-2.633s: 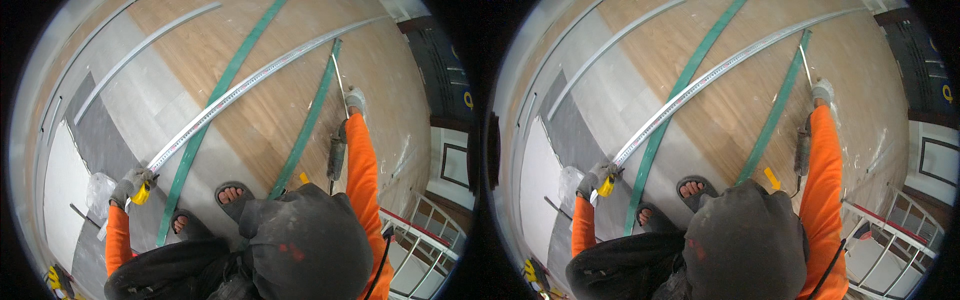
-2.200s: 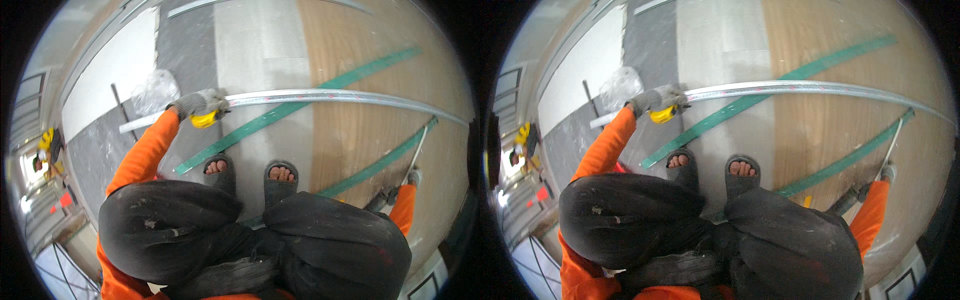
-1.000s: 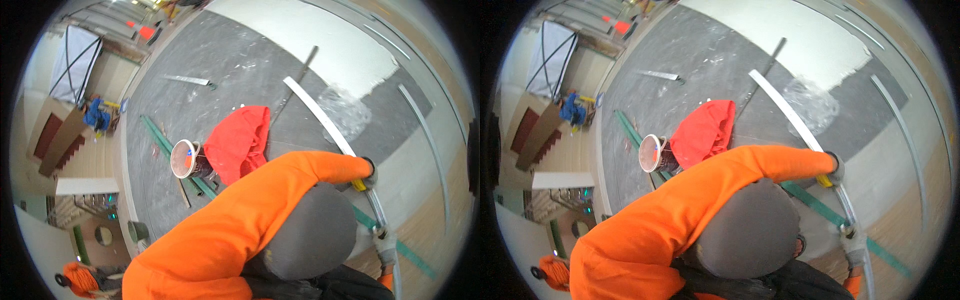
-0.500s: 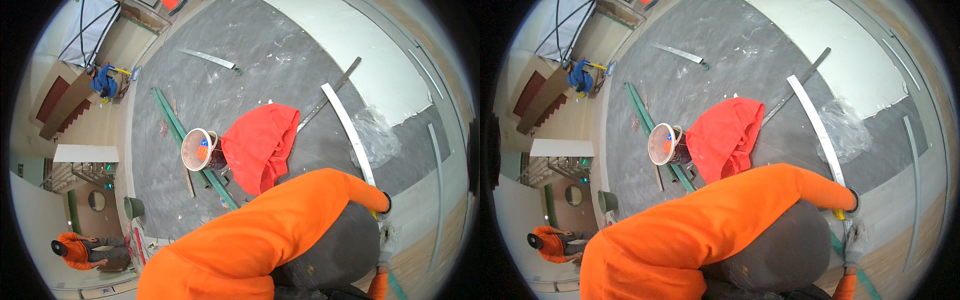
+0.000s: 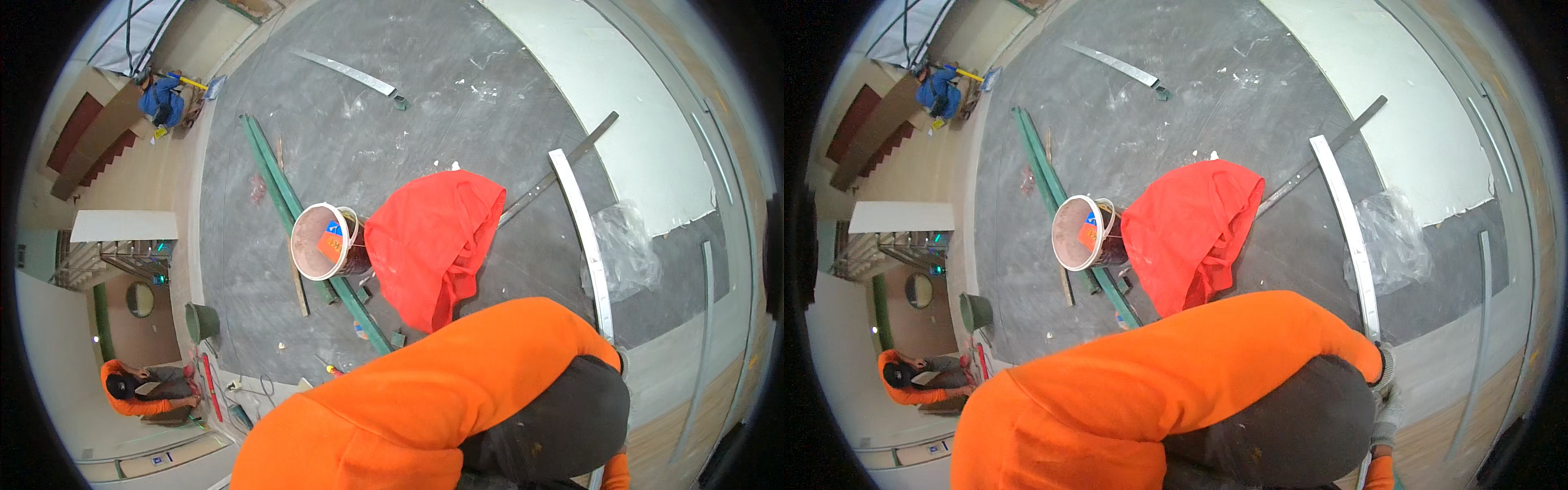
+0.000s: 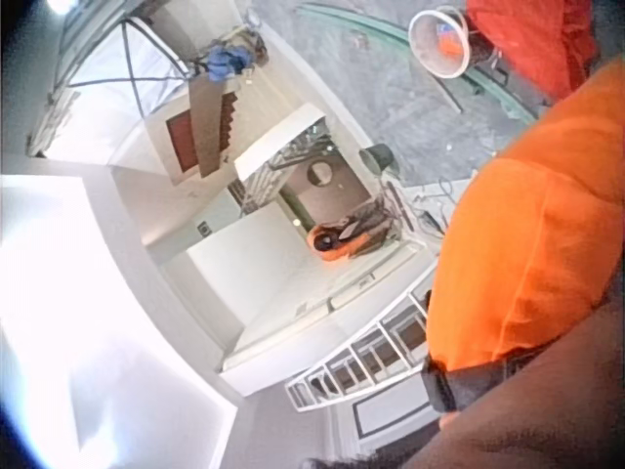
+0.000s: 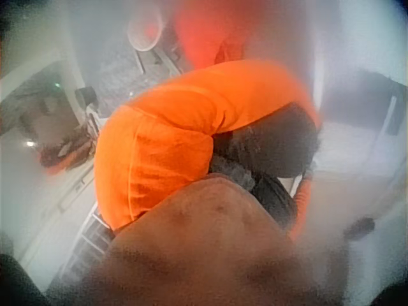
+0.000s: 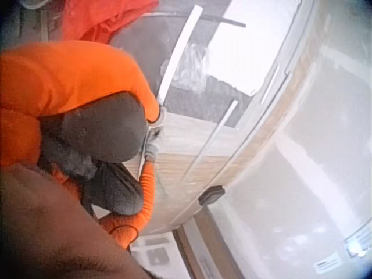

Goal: The person measures a long metal strip with a tape measure and marks it. Then, they use an angle grinder to cut the metal strip at the marked point, producing sparks.

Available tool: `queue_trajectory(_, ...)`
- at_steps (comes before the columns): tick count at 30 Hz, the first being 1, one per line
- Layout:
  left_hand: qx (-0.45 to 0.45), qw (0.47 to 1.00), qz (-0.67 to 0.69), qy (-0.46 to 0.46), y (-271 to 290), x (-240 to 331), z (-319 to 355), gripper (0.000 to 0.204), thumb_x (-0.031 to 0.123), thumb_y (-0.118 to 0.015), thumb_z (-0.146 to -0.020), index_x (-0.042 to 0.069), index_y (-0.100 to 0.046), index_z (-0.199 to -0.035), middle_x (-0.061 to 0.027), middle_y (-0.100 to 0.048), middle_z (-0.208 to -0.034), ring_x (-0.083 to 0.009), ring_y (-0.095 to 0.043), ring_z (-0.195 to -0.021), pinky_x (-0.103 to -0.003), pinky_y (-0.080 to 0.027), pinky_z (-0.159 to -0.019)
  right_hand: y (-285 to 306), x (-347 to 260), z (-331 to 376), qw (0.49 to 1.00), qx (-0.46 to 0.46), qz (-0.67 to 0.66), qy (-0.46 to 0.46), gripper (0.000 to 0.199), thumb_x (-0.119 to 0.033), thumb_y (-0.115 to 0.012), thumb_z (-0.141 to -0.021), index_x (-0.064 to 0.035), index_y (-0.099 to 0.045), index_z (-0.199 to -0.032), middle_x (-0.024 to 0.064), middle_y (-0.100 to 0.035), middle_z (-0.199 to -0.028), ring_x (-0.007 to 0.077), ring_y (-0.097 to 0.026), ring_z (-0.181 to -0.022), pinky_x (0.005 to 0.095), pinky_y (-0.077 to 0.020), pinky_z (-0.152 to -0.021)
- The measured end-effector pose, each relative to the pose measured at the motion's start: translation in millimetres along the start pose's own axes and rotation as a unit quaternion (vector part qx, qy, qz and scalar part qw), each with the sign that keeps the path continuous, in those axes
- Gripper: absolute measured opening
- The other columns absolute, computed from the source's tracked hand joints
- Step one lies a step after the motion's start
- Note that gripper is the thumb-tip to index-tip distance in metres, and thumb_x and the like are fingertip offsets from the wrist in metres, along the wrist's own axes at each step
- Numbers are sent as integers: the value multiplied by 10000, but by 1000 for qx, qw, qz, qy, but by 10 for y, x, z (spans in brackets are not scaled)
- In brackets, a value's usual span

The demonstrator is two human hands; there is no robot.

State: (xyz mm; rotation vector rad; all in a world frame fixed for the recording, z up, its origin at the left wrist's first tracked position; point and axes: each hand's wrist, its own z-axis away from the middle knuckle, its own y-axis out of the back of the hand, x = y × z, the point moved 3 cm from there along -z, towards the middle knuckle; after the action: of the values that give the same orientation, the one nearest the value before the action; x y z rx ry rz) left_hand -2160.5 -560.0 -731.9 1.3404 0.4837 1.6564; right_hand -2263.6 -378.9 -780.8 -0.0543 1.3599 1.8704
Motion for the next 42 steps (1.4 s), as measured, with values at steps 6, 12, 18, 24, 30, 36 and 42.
queue_trajectory(6, 25, 1000, 15, 3, -31, -40, 107, 457, 489, -655, -883, 112, -734, -1129, -135, -699, -1090, -296, -659, -1084, -500, -488, -944, 162, -252, -117, 989, -120, 79, -28, 435, -151, -718, -888, -44, -572, -1284, 206, -686, -1105, 364, -678, -962, 440, -536, -843)
queue_trajectory(12, 47, 999, 12, -6, 49, 4, 151, 454, 485, -666, -877, 112, -729, -1128, -134, -692, -1091, -291, -653, -1089, -501, -485, -947, 110, 234, -253, 979, -140, 137, 60, 608, -198, -721, -911, -74, -503, -1464, 231, -683, -1222, 353, -692, -1084, 439, -541, -911)
queue_trajectory(18, 64, 998, 0, -1, -32, 23, 226, 452, 482, -678, -870, 113, -724, -1127, -133, -685, -1091, -286, -647, -1094, -502, -482, -949, 39, 362, -199, 981, -180, -6, -75, 607, -176, -704, -941, -27, -483, -1486, 197, -694, -1250, 312, -692, -1110, 416, -545, -938)
queue_trajectory(24, 145, 988, 11, 62, -37, -264, 791, 451, 478, -689, -864, 113, -720, -1126, -132, -677, -1091, -280, -642, -1099, -502, -478, -952, -24, 18, -249, 983, -173, -3, -62, 546, -132, -690, -943, -12, -533, -1452, 199, -688, -1286, 289, -685, -1135, 401, -536, -970)
queue_trajectory(30, 406, 889, 179, 115, 595, -705, 3088, 311, 323, -662, -904, 79, -702, -1093, -153, -682, -1059, -347, -650, -1043, -468, -505, -943, 138, -55, -128, 992, -108, -46, -44, 501, -151, -684, -945, 2, -570, -1409, 197, -696, -1276, 279, -675, -1153, 404, -521, -992)
queue_trajectory(36, 690, 504, 158, 494, 256, -718, 6238, 147, 89, -643, -953, 36, -682, -1085, -152, -699, -969, -287, -682, -894, -384, -537, -796, 115, 2, -217, 970, -151, -137, -134, 435, -135, -658, -962, 3, -601, -1370, 163, -724, -1162, 239, -679, -1038, 376, -531, -927)
queue_trajectory(42, 359, 524, 107, 765, -786, -803, 7650, 348, 312, -647, -945, 65, -671, -1188, -226, -708, -1113, -380, -672, -1102, -458, -527, -932, 16, -15, -209, 988, -135, -46, -56, 427, -126, -657, -960, -2, -605, -1366, 161, -727, -1143, 237, -684, -1014, 373, -533, -917)
